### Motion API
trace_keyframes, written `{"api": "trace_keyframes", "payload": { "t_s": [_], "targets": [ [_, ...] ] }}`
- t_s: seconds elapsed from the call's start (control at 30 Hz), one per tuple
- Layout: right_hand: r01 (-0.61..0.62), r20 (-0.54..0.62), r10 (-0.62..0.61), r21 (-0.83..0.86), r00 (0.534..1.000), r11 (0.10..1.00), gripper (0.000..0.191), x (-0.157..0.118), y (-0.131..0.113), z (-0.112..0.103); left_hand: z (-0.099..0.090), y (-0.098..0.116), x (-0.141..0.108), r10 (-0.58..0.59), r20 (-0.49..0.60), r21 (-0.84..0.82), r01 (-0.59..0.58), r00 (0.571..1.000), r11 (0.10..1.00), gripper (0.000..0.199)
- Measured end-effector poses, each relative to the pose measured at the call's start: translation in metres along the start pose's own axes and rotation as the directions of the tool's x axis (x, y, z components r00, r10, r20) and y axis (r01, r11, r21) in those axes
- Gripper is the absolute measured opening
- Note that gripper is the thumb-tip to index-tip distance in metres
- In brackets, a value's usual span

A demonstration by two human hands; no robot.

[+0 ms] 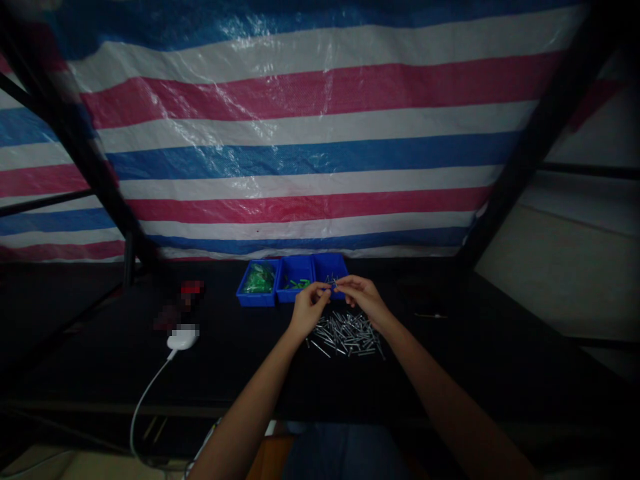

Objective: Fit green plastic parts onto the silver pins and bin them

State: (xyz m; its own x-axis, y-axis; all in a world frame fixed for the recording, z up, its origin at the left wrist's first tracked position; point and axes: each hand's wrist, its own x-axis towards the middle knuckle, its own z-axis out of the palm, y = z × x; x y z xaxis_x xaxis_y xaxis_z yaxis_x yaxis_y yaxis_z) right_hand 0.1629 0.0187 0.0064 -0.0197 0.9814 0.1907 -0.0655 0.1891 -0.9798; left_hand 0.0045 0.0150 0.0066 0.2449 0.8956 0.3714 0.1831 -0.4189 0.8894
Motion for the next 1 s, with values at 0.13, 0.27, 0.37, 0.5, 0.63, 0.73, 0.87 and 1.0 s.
{"api": "trace_keyframes", "payload": {
  "t_s": [0.13,0.27,0.37,0.5,0.63,0.73,0.87,1.0],
  "targets": [
    [-0.009,-0.080,0.006,-0.028,0.997,1.000,0.025,0.004,0.004,-0.005,-0.001,-0.002,0.000,0.013,0.007,0.028,-0.014,1.000,1.000,0.029],
    [-0.041,-0.119,0.035,-0.050,0.992,0.998,0.028,0.006,0.007,-0.009,-0.001,-0.003,0.000,0.012,-0.001,0.039,-0.012,1.000,0.999,0.030],
    [-0.050,-0.125,0.042,-0.062,0.991,0.997,0.030,0.006,0.009,-0.011,0.000,-0.003,0.000,0.012,-0.005,0.043,-0.012,1.000,0.999,0.029],
    [-0.063,-0.135,0.054,-0.066,0.989,0.996,0.029,0.007,0.009,-0.011,0.001,-0.002,0.000,0.003,0.004,0.047,-0.004,1.000,0.999,0.028],
    [-0.063,-0.135,0.053,-0.071,0.989,0.996,0.029,0.006,0.009,-0.011,0.000,0.000,0.000,0.005,0.009,0.057,-0.005,1.000,0.998,0.028],
    [-0.050,-0.132,0.040,-0.069,0.990,0.996,0.030,0.006,0.009,-0.011,-0.001,0.002,0.000,0.001,0.009,0.060,-0.001,1.000,0.998,0.028],
    [-0.037,-0.129,0.026,-0.079,0.991,0.996,0.033,0.006,0.008,-0.011,0.000,0.002,-0.001,0.007,0.001,0.068,-0.007,1.000,0.998,0.027],
    [-0.014,-0.078,0.004,-0.126,0.997,0.992,0.034,0.005,0.007,-0.009,0.000,0.000,0.000,0.011,0.000,0.068,-0.011,1.000,0.998,0.027]
  ]
}}
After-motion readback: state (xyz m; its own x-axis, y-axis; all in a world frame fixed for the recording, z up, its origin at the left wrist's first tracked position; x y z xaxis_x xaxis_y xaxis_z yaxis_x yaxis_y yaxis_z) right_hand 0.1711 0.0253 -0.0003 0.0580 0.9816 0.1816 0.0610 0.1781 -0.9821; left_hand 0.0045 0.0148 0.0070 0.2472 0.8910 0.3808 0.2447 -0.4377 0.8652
